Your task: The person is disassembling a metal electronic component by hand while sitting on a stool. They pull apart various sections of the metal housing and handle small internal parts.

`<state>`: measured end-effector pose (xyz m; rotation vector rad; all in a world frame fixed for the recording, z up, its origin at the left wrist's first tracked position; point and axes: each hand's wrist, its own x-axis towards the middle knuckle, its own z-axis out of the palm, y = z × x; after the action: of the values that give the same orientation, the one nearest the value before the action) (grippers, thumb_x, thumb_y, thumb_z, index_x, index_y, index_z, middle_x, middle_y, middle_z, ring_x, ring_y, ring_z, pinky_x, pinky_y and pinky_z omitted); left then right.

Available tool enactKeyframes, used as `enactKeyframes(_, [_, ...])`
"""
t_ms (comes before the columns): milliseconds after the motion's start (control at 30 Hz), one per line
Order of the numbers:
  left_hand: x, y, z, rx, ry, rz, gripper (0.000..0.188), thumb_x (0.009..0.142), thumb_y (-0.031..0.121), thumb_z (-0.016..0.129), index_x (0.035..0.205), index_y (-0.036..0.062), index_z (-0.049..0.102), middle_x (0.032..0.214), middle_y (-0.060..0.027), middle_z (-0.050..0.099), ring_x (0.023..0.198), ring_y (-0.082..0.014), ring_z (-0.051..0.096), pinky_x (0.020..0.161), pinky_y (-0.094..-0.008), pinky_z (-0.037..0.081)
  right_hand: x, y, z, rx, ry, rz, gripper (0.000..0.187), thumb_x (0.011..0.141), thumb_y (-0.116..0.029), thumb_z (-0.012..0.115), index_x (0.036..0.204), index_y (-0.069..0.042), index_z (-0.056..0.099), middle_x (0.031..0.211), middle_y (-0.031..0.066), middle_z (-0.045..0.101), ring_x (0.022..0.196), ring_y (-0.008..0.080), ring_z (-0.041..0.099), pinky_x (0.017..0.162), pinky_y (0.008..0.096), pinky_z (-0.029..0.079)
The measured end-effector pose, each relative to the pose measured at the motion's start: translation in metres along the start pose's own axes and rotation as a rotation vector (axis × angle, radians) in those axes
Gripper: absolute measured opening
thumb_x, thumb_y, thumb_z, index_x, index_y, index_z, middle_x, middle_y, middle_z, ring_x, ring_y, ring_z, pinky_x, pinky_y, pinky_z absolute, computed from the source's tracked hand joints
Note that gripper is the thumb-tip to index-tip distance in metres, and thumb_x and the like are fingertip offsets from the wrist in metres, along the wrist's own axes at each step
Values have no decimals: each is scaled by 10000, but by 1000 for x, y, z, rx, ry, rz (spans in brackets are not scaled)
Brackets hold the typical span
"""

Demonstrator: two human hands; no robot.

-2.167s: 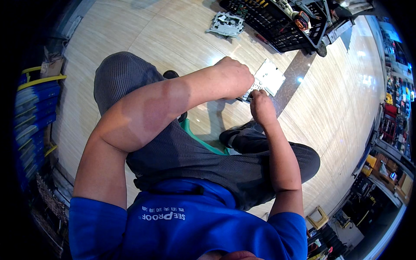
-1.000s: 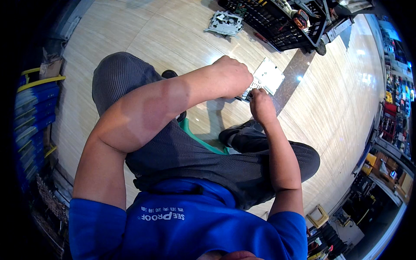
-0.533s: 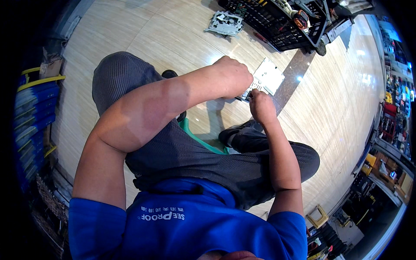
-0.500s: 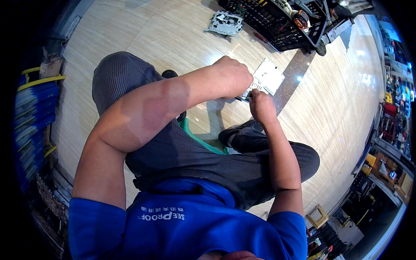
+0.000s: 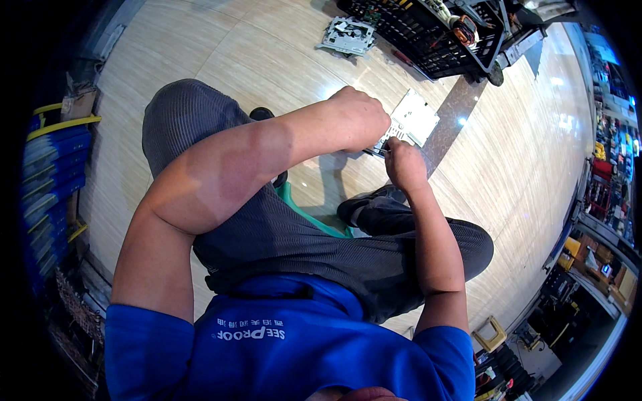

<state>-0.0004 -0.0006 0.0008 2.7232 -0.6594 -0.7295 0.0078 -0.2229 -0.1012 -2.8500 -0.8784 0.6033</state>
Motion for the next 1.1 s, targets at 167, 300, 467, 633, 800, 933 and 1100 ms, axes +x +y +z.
enactKeyframes(167, [0, 0, 0, -5, 4, 5, 331, 895, 298, 696, 1105, 45, 657, 1079, -168, 683, 1027, -332, 676, 880, -437, 530, 0, 0, -1, -13, 0, -2, 166, 941, -143, 496, 939, -10, 596, 873, 249, 678, 820, 408, 687, 716, 502, 555])
enactKeyframes(300, [0, 0, 1, 2, 8, -1, 333, 895, 297, 696, 1111, 46, 653, 1074, -169, 682, 1023, -335, 675, 881, -438, 527, 0, 0, -2, -26, -25, -4, 178, 943, -148, 494, 938, -2, 595, 835, 248, 682, 797, 414, 689, 706, 506, 557])
enactKeyframes(467, [0, 1, -1, 3, 1, -4, 337, 895, 296, 697, 1117, 47, 650, 1077, -172, 680, 1026, -335, 674, 883, -438, 525, 0, -4, -6, -31, -61, 34, 201, 956, -171, 489, 949, -2, 598, 813, 256, 687, 791, 419, 693, 702, 513, 558])
enactKeyframes(633, [1, 1, -1, -7, -2, -5, 334, 904, 299, 685, 1120, 47, 653, 1084, -174, 678, 1034, -335, 671, 889, -435, 524, 0, -3, -6, -20, -72, 55, 218, 965, -192, 492, 958, -2, 599, 817, 268, 688, 791, 422, 693, 707, 521, 556])
enactKeyframes(800, [-1, 0, 1, -1, 8, -1, 334, 905, 301, 683, 1118, 45, 654, 1083, -174, 679, 1033, -333, 672, 891, -435, 525, -1, -4, -6, -14, -58, 38, 210, 962, -189, 499, 956, -4, 598, 812, 264, 687, 793, 421, 693, 708, 521, 556])
enactKeyframes(933, [0, -1, 1, -7, 11, 1, 336, 903, 303, 686, 1113, 43, 654, 1076, -174, 681, 1024, -333, 676, 885, -437, 530, 0, -2, -3, -17, -58, 41, 208, 961, -189, 500, 955, -6, 600, 822, 258, 689, 803, 418, 693, 716, 520, 555])
enactKeyframes(1100, [0, 0, 0, 0, 11, -4, 335, 903, 305, 687, 1107, 42, 656, 1069, -173, 684, 1014, -334, 680, 875, -437, 535, 0, -4, -6, -20, -78, 46, 211, 962, -191, 497, 977, -12, 608, 850, 253, 694, 825, 414, 693, 734, 516, 554])
